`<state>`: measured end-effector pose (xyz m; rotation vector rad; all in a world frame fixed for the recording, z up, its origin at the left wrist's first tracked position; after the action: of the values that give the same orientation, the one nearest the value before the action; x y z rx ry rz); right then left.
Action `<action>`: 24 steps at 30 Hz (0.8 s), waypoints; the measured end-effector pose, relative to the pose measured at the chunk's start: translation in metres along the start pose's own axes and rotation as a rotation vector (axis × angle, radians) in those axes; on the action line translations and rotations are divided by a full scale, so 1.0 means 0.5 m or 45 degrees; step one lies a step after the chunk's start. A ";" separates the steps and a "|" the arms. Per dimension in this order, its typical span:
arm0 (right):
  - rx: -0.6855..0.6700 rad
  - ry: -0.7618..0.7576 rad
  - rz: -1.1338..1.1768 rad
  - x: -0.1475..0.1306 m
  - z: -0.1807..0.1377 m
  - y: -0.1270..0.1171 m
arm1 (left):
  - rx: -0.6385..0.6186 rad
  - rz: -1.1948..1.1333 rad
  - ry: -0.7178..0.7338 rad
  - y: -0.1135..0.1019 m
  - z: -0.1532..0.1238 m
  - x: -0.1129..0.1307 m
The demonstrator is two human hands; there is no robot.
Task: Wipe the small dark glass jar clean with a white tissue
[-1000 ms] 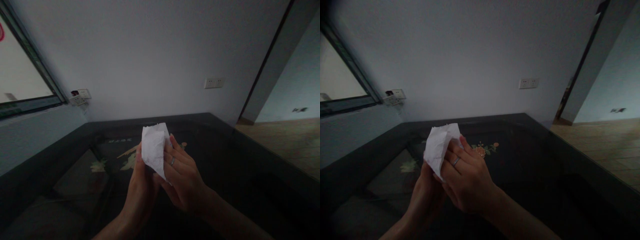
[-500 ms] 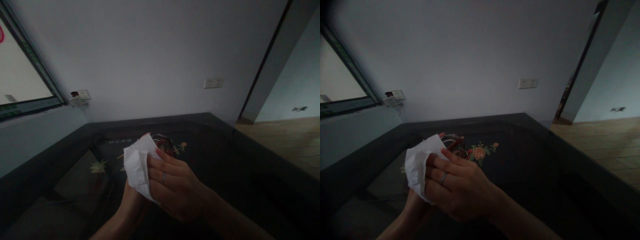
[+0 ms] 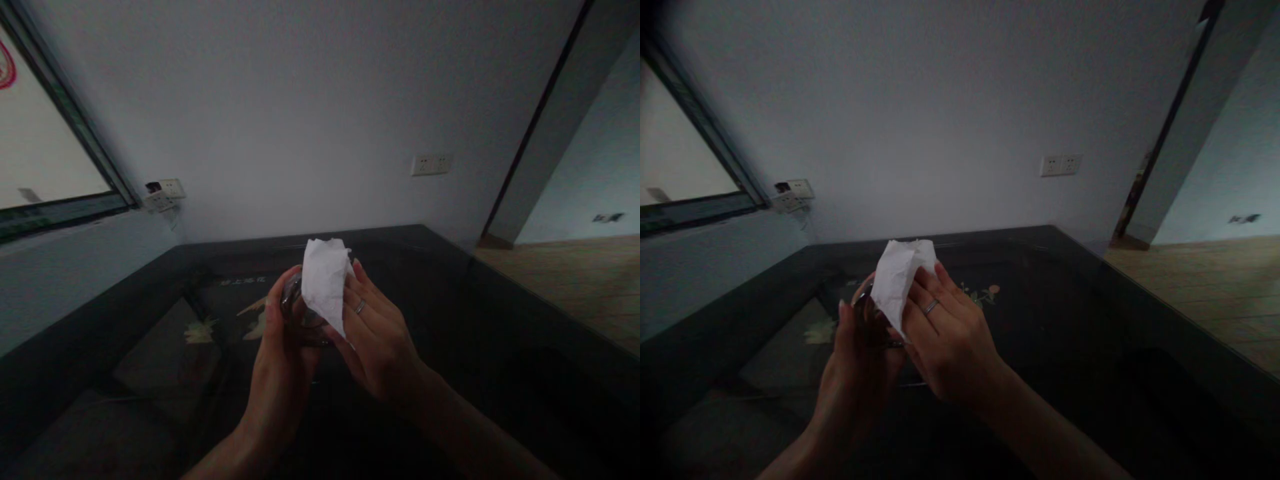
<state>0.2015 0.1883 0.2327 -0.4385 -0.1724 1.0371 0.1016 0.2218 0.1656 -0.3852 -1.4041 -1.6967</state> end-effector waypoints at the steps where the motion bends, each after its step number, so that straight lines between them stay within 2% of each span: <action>1: -0.003 0.015 0.006 0.003 0.000 0.001 | -0.001 -0.021 0.015 -0.002 0.005 0.004; 5: -0.020 0.016 0.048 0.007 -0.010 0.013 | 0.048 -0.066 0.112 -0.016 0.021 0.023; 8: 0.033 -0.016 0.093 0.005 -0.026 0.019 | 0.085 -0.054 0.185 -0.021 0.026 0.037; 12: 0.078 -0.073 0.190 -0.009 -0.043 0.028 | 0.107 -0.073 0.156 -0.017 0.027 0.043; 15: 0.018 -0.152 0.268 -0.031 -0.049 0.041 | 0.156 -0.070 0.072 -0.017 0.025 0.042; 18: -0.033 -0.221 0.279 -0.044 -0.051 0.048 | 0.122 -0.069 -0.034 -0.008 0.023 0.039; 24: 0.020 -0.108 0.286 -0.028 -0.051 0.042 | 0.197 -0.071 0.064 -0.011 0.024 0.059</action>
<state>0.1864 0.1785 0.2017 -0.4060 -0.1937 1.2776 0.0771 0.2200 0.1865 -0.2174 -1.5093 -1.6181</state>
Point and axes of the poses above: each hand's wrist, its own z-axis towards the middle knuckle, its own y-axis out of the palm, x = y × z, the point moved 8 cm from there along z, towards the middle knuckle, and after that the axes turned 11 degrees about y, right-handed, at the moved point
